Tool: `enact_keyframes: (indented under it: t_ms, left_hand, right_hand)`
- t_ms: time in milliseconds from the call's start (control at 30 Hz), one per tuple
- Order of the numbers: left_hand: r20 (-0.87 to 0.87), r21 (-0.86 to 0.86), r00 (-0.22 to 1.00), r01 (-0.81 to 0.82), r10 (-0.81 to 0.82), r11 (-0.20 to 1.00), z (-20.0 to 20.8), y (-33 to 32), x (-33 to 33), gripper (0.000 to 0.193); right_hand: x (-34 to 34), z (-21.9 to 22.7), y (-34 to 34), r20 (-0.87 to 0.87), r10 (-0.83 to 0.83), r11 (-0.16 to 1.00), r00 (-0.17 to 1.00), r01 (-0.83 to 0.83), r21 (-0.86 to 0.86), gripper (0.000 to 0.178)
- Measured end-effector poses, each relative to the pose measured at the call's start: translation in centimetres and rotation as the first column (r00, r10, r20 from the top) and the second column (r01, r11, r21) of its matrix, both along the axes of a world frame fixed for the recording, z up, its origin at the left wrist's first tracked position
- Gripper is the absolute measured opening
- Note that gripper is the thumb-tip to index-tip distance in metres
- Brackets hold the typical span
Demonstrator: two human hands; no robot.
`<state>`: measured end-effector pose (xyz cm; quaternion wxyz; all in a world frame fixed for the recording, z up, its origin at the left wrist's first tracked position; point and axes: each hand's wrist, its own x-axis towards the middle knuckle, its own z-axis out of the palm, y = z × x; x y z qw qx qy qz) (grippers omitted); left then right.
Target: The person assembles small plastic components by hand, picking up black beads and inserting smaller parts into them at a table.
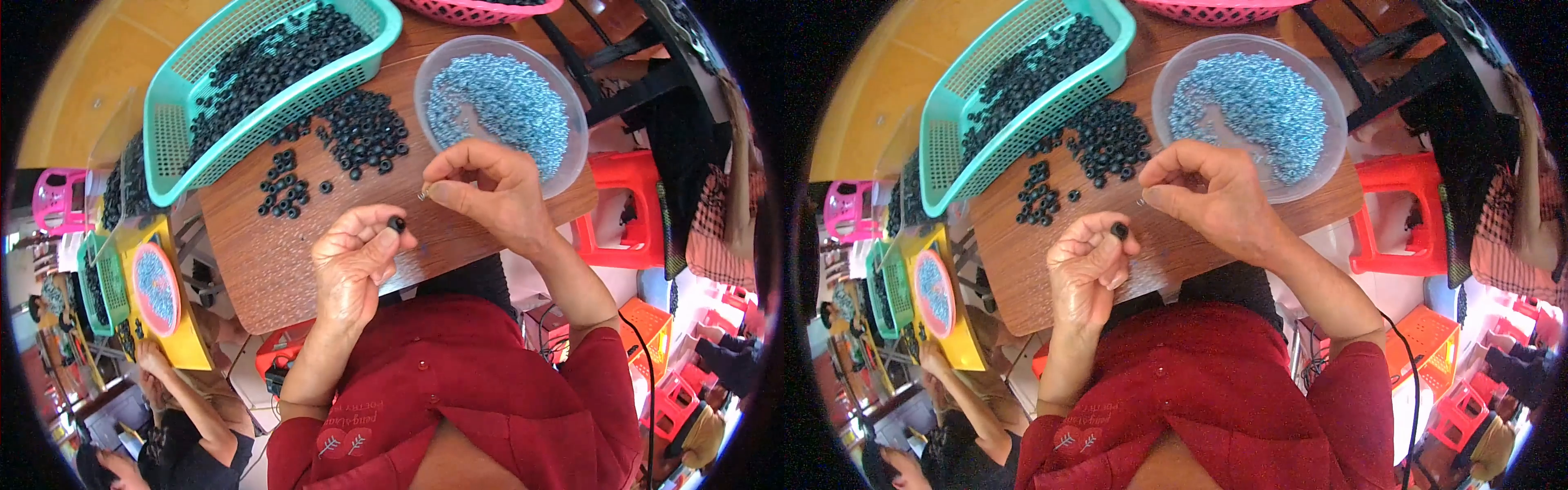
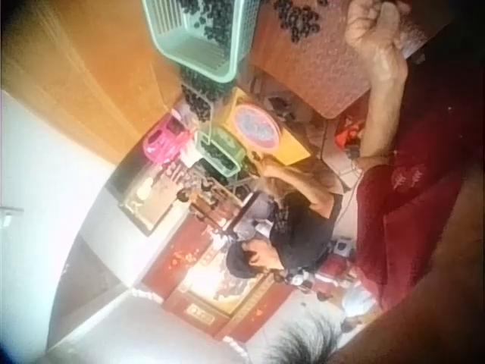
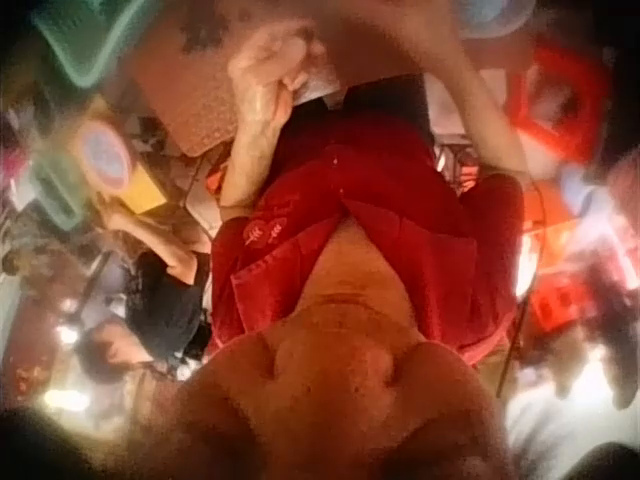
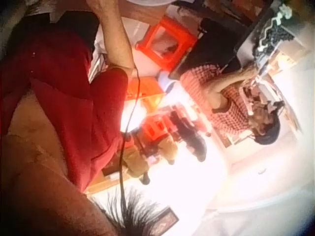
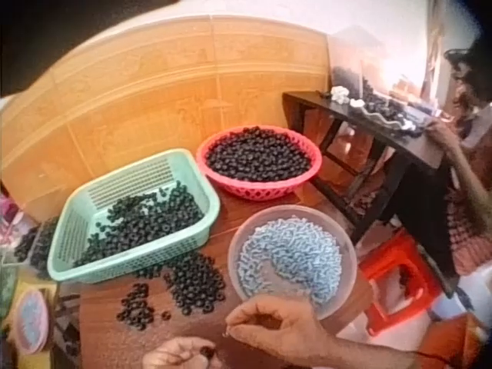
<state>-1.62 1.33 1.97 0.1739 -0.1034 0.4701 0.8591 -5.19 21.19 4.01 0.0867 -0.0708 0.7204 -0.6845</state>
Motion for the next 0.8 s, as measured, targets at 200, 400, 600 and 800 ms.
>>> enact_keyframes:
  t_ms: [200, 400, 600, 800]
  left_hand:
    - [-0.061, -0.011, 0.998, -0.023, 0.023, 1.000, -0.4, -0.5, 0.5, 0.023]
    - [-0.075, -0.065, 0.996, -0.061, 0.056, 0.996, -0.4, -0.7, 0.7, 0.021]
    - [-0.053, -0.036, 0.995, -0.084, 0.082, 0.996, -0.3, -0.6, 0.8, 0.021]
    - [-0.062, 0.010, 0.994, -0.091, 0.091, 0.996, -1.2, -0.7, 1.0, 0.023]
  right_hand:
    - [1.3, -0.7, -2.8, -0.142, -0.032, 0.999, 0.989, 0.030, -0.017, 0.011]
    - [2.0, -1.1, -4.0, -0.166, -0.056, 0.998, 0.985, 0.052, -0.026, 0.014]
    - [1.9, -0.9, -4.2, -0.354, -0.027, 0.988, 0.935, 0.078, 0.130, 0.017]
    - [1.8, -1.2, -4.2, -0.062, -0.024, 0.998, 0.998, 0.027, 0.053, 0.014]
